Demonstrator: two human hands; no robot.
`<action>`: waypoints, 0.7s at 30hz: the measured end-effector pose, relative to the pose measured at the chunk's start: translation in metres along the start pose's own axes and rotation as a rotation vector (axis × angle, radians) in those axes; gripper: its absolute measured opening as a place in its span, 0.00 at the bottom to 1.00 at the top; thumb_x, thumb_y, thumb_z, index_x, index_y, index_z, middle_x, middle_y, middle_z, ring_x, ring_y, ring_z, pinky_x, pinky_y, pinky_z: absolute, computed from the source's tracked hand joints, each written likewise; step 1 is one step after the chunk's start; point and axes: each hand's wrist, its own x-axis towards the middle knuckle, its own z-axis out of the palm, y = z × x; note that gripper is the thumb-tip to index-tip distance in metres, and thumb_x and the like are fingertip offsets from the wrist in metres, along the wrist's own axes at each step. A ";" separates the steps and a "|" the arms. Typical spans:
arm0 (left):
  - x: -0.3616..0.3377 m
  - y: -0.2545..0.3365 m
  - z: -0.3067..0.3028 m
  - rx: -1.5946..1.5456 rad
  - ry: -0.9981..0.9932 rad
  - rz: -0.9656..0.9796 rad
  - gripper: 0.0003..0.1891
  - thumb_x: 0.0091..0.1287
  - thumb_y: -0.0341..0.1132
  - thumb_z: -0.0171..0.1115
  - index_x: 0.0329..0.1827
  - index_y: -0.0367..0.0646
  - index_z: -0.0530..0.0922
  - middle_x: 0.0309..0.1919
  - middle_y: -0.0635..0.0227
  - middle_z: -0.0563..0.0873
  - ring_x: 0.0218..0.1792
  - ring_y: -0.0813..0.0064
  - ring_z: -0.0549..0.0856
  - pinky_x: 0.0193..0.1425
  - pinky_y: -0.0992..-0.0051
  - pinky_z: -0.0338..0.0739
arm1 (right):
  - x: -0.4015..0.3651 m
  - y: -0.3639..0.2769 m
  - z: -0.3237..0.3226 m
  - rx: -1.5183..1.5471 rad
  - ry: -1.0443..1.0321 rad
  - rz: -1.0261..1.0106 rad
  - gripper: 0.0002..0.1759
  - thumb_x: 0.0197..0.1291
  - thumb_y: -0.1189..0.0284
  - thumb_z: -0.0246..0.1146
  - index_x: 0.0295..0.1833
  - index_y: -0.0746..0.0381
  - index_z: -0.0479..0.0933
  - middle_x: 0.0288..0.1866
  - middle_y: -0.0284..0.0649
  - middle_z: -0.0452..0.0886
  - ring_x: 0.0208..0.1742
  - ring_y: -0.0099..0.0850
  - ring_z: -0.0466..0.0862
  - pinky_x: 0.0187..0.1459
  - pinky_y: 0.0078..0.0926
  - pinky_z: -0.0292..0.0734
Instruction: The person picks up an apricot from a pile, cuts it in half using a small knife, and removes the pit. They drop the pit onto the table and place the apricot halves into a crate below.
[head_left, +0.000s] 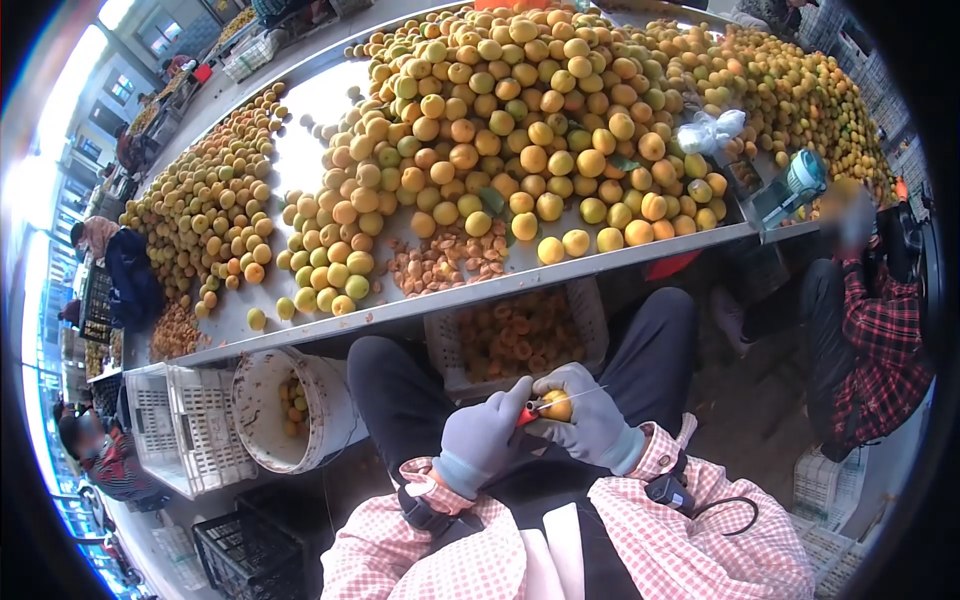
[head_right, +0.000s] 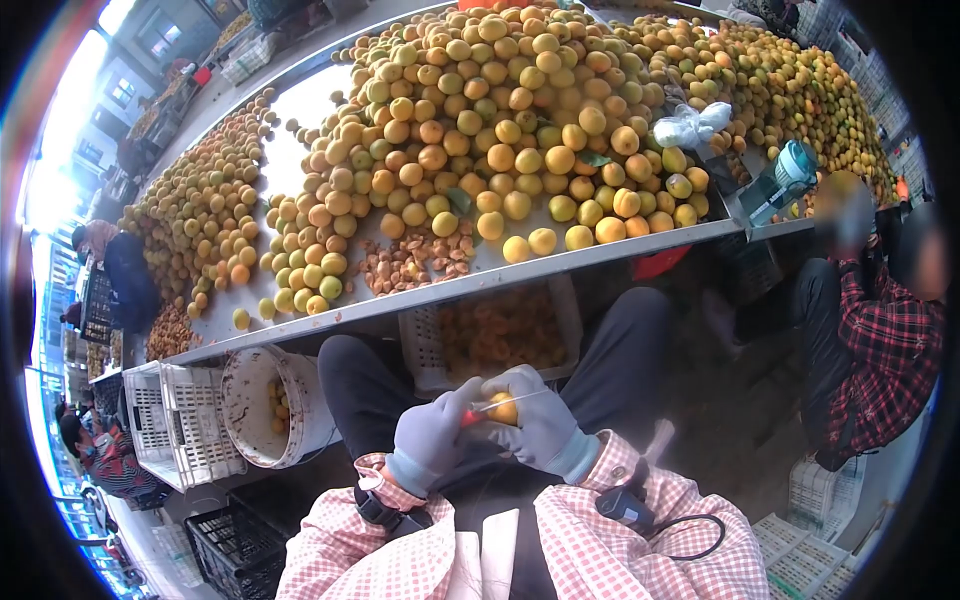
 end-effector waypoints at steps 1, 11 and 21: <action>0.001 -0.002 0.002 -0.001 0.005 0.005 0.31 0.55 0.35 0.67 0.65 0.46 0.70 0.41 0.56 0.85 0.33 0.51 0.85 0.34 0.60 0.78 | 0.001 0.001 0.001 -0.006 0.002 -0.003 0.25 0.52 0.63 0.75 0.50 0.61 0.73 0.45 0.43 0.74 0.46 0.41 0.75 0.49 0.35 0.71; -0.015 -0.009 0.024 -0.356 -0.105 -0.008 0.30 0.56 0.49 0.72 0.55 0.42 0.72 0.28 0.49 0.83 0.30 0.45 0.83 0.32 0.55 0.75 | 0.000 0.002 -0.005 0.163 -0.075 -0.206 0.22 0.48 0.72 0.73 0.49 0.61 0.74 0.44 0.43 0.73 0.48 0.43 0.74 0.51 0.36 0.70; 0.001 -0.024 0.036 -0.589 -0.279 -0.016 0.20 0.62 0.30 0.67 0.55 0.42 0.69 0.41 0.58 0.84 0.42 0.61 0.85 0.46 0.68 0.77 | -0.021 0.019 0.005 0.204 -0.111 0.266 0.26 0.55 0.70 0.71 0.57 0.62 0.72 0.57 0.43 0.73 0.62 0.40 0.72 0.66 0.34 0.63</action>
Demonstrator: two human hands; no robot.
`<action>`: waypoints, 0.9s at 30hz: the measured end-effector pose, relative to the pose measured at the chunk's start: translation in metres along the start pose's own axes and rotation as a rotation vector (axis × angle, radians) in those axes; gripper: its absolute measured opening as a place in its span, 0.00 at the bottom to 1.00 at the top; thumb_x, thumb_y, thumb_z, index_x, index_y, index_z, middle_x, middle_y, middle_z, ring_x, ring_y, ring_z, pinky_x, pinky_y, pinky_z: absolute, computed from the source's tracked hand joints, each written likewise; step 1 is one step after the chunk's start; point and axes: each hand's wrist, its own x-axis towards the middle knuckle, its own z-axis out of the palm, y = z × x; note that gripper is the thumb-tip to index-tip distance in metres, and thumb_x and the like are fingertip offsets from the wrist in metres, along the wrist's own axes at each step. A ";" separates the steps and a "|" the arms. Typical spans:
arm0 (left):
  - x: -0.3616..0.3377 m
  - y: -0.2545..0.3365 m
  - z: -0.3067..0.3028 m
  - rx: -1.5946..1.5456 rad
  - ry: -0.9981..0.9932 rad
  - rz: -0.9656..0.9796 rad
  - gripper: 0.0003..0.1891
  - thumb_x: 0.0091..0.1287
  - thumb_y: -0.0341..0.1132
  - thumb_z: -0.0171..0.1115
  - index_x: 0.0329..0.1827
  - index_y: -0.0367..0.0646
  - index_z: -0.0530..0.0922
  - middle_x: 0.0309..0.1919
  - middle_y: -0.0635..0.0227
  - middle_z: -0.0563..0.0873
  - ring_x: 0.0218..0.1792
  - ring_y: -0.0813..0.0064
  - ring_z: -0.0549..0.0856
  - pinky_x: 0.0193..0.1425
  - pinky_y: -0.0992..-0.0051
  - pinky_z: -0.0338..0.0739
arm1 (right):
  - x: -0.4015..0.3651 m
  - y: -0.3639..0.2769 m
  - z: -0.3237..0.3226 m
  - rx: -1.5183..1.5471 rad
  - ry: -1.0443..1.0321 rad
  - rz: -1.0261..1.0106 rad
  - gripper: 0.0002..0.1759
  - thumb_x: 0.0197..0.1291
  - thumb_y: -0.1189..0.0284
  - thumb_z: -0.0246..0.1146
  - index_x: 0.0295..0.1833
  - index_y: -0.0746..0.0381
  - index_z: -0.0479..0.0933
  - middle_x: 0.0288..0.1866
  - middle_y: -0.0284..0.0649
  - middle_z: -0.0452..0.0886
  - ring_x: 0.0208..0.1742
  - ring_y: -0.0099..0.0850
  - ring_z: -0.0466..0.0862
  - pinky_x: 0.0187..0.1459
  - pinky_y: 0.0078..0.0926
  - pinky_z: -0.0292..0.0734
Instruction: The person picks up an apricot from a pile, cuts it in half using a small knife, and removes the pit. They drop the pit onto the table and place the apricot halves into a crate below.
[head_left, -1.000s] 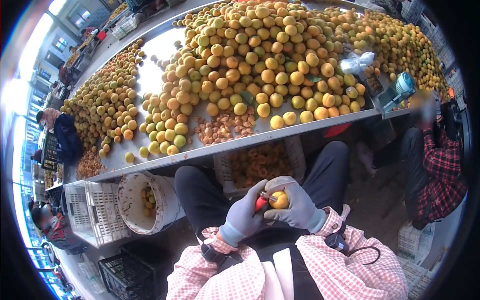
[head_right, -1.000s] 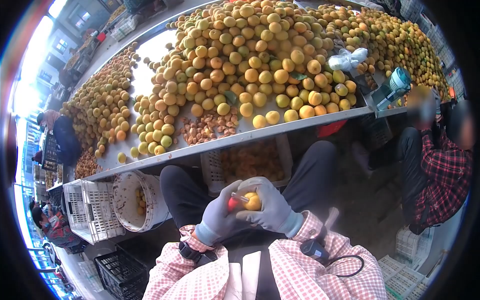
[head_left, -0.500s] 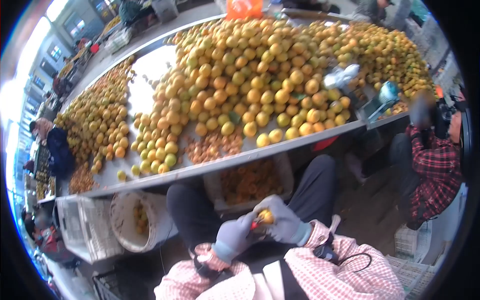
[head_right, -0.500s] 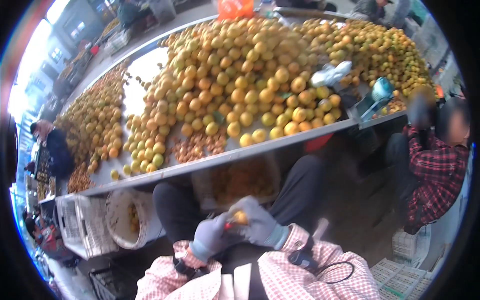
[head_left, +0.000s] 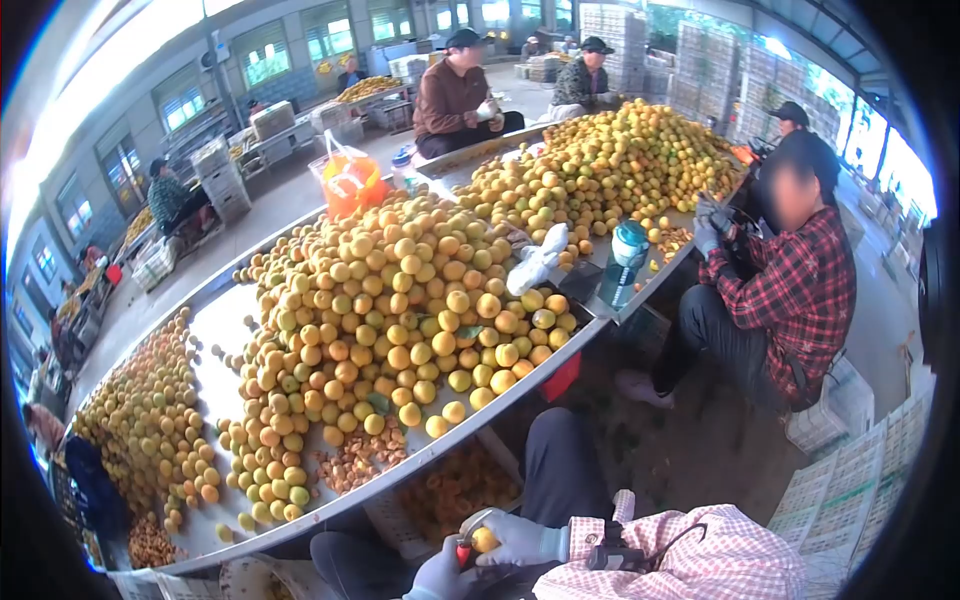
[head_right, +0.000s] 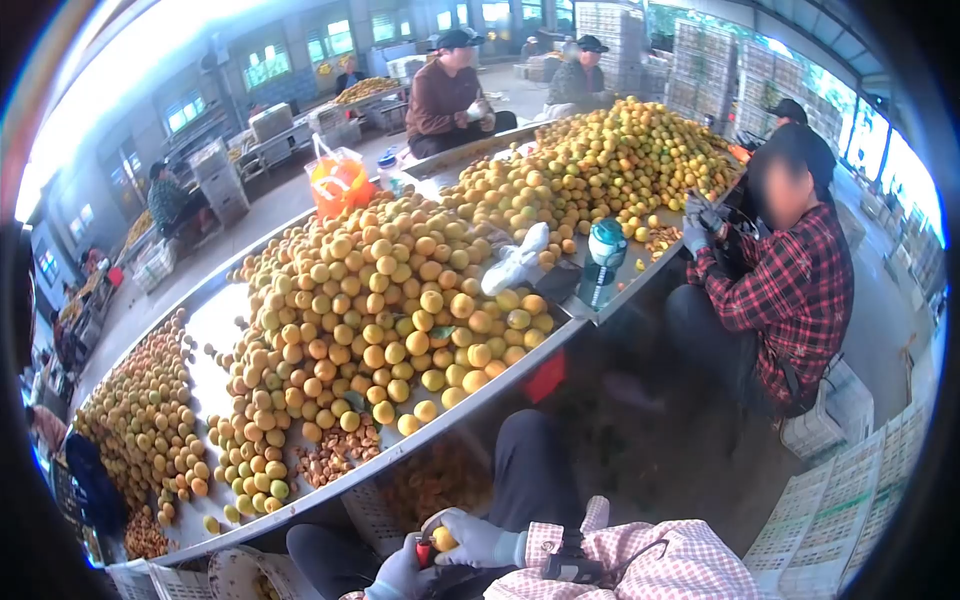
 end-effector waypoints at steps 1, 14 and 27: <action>0.001 0.016 -0.002 -0.048 0.059 0.015 0.21 0.62 0.30 0.67 0.55 0.41 0.69 0.42 0.59 0.84 0.42 0.64 0.85 0.46 0.69 0.77 | -0.001 -0.007 -0.004 0.003 0.019 0.004 0.26 0.55 0.70 0.71 0.57 0.62 0.72 0.57 0.43 0.73 0.62 0.40 0.72 0.66 0.34 0.63; -0.010 0.019 0.012 -1.014 0.033 -0.193 0.29 0.64 0.24 0.62 0.68 0.43 0.63 0.59 0.62 0.75 0.59 0.71 0.75 0.62 0.73 0.72 | -0.007 -0.050 0.002 -0.083 0.192 -0.155 0.25 0.51 0.45 0.70 0.41 0.54 0.79 0.43 0.42 0.80 0.47 0.39 0.83 0.45 0.37 0.76; -0.016 -0.019 0.008 -0.492 -0.133 -0.165 0.27 0.64 0.21 0.58 0.67 0.36 0.65 0.52 0.66 0.81 0.56 0.73 0.79 0.59 0.72 0.75 | 0.012 -0.025 0.018 -0.169 0.226 -0.242 0.28 0.49 0.46 0.71 0.40 0.60 0.78 0.37 0.46 0.80 0.38 0.48 0.82 0.38 0.42 0.75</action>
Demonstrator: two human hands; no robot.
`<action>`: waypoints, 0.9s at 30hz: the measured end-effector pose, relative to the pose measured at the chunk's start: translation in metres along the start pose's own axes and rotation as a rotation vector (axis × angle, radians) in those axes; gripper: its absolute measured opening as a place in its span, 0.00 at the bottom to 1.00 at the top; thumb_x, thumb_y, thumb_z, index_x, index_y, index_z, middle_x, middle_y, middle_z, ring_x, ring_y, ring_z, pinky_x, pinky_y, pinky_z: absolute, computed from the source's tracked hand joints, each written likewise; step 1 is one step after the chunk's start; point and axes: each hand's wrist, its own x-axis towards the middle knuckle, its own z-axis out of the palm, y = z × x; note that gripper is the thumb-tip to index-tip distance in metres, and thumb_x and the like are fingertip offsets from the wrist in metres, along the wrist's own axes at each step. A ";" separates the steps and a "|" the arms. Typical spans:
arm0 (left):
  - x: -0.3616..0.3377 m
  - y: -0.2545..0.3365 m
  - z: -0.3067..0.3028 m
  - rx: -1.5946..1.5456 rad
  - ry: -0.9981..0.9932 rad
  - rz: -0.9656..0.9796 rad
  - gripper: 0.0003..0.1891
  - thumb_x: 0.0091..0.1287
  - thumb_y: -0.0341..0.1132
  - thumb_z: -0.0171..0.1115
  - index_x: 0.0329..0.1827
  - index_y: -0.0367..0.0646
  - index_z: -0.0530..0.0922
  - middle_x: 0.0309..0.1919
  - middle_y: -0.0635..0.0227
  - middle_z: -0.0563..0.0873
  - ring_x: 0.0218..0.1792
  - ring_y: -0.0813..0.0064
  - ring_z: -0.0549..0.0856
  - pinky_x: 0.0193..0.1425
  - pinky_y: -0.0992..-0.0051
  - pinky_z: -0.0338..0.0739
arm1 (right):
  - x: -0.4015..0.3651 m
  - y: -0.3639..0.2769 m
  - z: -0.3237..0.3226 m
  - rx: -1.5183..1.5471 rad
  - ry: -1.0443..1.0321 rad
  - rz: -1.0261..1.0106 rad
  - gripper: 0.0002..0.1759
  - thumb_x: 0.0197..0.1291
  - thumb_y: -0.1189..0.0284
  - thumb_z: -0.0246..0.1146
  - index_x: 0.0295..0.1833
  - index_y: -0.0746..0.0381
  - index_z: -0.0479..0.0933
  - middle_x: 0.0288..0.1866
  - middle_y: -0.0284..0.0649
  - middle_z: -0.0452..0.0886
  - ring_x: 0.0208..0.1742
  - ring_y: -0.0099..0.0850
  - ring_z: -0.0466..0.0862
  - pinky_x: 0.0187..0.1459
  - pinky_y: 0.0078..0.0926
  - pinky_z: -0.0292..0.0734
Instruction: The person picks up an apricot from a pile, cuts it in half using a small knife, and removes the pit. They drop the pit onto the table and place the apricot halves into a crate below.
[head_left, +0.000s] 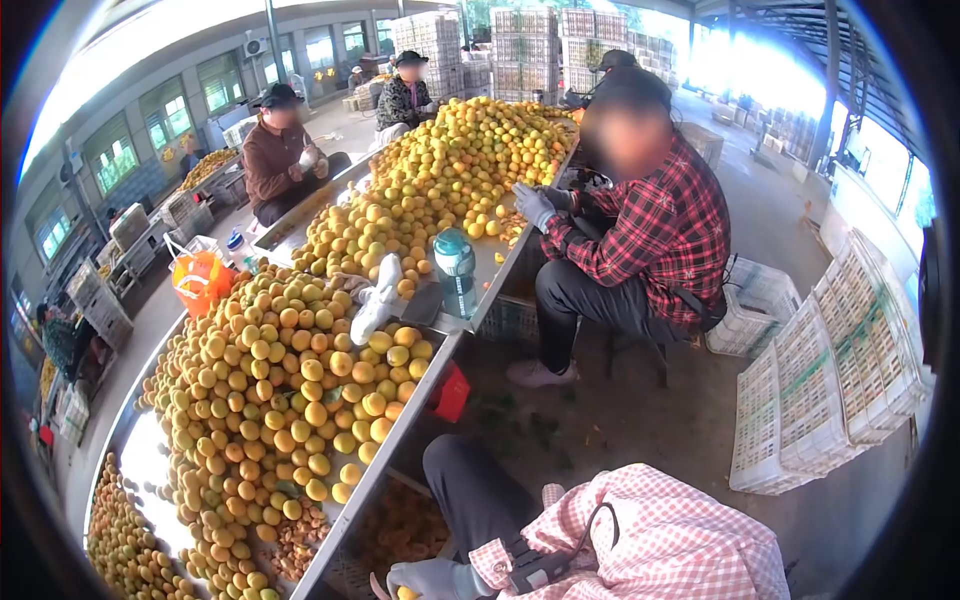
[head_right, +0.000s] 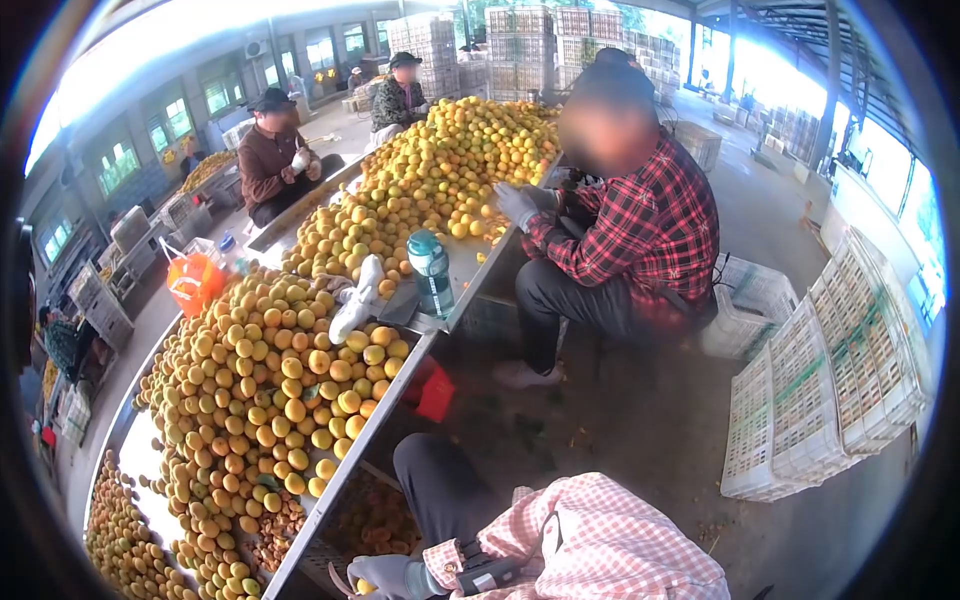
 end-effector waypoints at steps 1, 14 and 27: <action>-0.001 0.000 0.001 -0.217 0.042 -0.027 0.29 0.63 0.21 0.58 0.69 0.36 0.63 0.54 0.64 0.80 0.57 0.70 0.79 0.60 0.71 0.75 | 0.000 -0.004 0.000 0.057 -0.004 0.065 0.28 0.47 0.46 0.72 0.40 0.60 0.78 0.36 0.47 0.81 0.38 0.48 0.82 0.38 0.41 0.75; 0.004 0.048 0.032 -0.203 0.204 0.191 0.18 0.70 0.36 0.55 0.63 0.47 0.69 0.53 0.63 0.79 0.58 0.68 0.77 0.67 0.60 0.70 | 0.004 -0.005 -0.010 -0.087 -0.229 0.065 0.29 0.48 0.49 0.72 0.49 0.56 0.78 0.45 0.46 0.82 0.47 0.47 0.83 0.46 0.42 0.78; 0.010 -0.005 0.000 0.116 0.189 0.130 0.16 0.69 0.37 0.57 0.58 0.47 0.73 0.49 0.64 0.81 0.58 0.69 0.77 0.66 0.60 0.70 | -0.002 -0.005 0.000 0.003 -0.061 0.131 0.25 0.52 0.48 0.70 0.43 0.57 0.77 0.41 0.45 0.81 0.40 0.46 0.83 0.38 0.44 0.75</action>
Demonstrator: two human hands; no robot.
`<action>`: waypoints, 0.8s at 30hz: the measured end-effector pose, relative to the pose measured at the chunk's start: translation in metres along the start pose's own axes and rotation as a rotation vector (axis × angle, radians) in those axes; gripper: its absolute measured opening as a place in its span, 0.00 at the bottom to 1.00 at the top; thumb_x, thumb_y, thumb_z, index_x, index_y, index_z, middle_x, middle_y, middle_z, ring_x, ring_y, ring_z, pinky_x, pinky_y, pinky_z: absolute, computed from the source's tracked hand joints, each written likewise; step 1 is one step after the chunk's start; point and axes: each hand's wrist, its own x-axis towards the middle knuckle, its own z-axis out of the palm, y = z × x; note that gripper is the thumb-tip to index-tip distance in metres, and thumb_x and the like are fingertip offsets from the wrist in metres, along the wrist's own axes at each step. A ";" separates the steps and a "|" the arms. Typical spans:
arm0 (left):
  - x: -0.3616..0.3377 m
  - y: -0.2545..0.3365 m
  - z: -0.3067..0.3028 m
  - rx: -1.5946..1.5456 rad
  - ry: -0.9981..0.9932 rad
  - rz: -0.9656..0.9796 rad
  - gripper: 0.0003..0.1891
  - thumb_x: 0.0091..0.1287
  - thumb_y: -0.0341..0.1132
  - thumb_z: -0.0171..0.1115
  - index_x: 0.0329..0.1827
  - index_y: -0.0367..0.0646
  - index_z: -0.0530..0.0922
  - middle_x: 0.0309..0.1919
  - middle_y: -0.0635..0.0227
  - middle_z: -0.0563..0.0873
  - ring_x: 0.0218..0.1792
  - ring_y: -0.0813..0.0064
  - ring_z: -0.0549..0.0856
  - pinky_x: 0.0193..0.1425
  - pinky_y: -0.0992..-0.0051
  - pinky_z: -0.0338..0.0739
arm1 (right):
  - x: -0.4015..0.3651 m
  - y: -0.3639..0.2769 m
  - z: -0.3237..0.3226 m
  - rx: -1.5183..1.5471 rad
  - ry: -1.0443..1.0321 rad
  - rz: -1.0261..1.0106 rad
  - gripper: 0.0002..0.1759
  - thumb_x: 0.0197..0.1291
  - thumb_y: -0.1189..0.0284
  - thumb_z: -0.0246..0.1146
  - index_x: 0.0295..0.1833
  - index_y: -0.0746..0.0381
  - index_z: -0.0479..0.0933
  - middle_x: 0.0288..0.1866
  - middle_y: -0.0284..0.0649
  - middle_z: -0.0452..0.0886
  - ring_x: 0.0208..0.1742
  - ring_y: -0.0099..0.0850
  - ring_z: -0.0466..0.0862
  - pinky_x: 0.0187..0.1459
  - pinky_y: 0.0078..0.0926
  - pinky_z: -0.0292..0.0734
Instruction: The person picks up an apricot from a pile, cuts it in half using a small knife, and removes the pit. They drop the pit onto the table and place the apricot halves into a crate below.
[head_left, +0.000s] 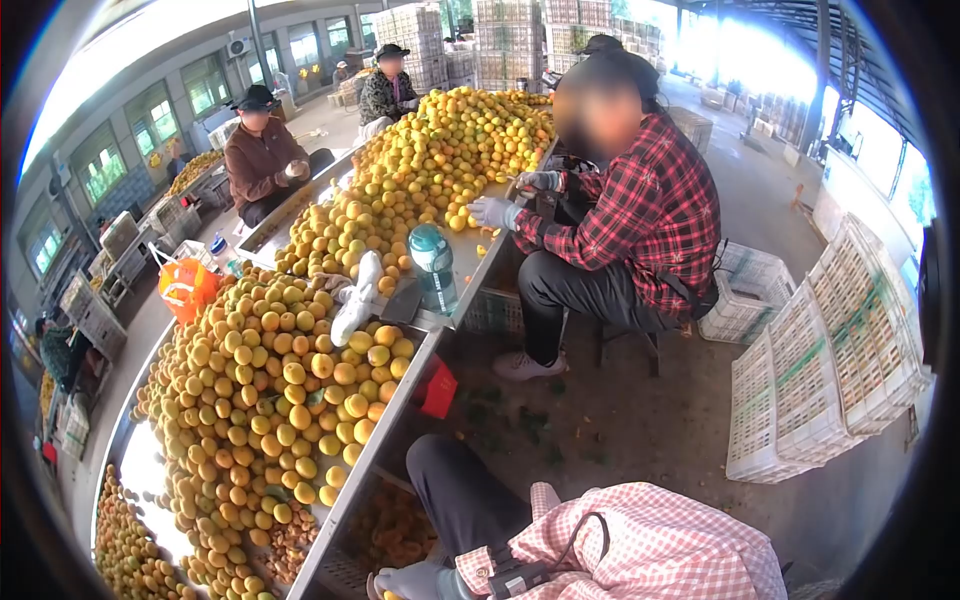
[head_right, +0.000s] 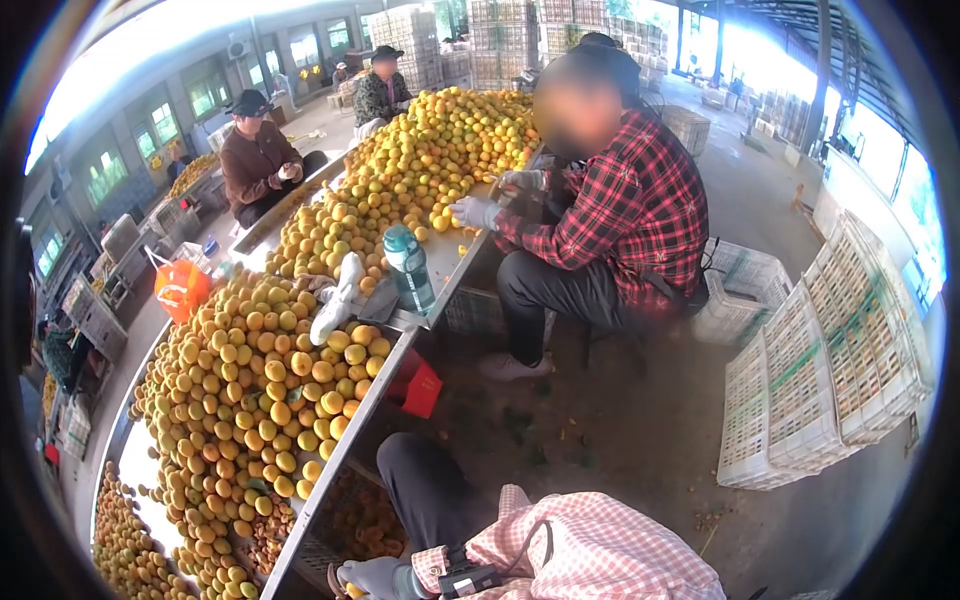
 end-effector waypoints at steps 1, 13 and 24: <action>0.001 -0.002 -0.003 0.024 0.002 -0.004 0.15 0.69 0.37 0.57 0.57 0.47 0.74 0.49 0.64 0.81 0.57 0.69 0.77 0.66 0.60 0.70 | -0.002 -0.003 -0.003 -0.157 -0.024 -0.003 0.26 0.52 0.47 0.70 0.43 0.57 0.77 0.41 0.45 0.81 0.41 0.46 0.83 0.39 0.44 0.75; 0.015 0.050 0.000 -0.219 0.077 -0.038 0.32 0.61 0.24 0.66 0.69 0.37 0.64 0.37 0.72 0.82 0.29 0.83 0.80 0.35 0.83 0.75 | 0.014 0.000 -0.049 0.151 -0.058 -0.307 0.21 0.60 0.58 0.67 0.53 0.57 0.72 0.48 0.44 0.76 0.49 0.47 0.80 0.50 0.36 0.74; -0.005 0.106 -0.011 0.437 0.148 0.223 0.19 0.59 0.32 0.71 0.53 0.43 0.78 0.35 0.57 0.87 0.35 0.61 0.87 0.40 0.71 0.79 | 0.000 0.009 -0.053 0.885 -0.178 0.121 0.27 0.55 0.79 0.71 0.59 0.59 0.69 0.58 0.35 0.72 0.60 0.24 0.72 0.64 0.23 0.67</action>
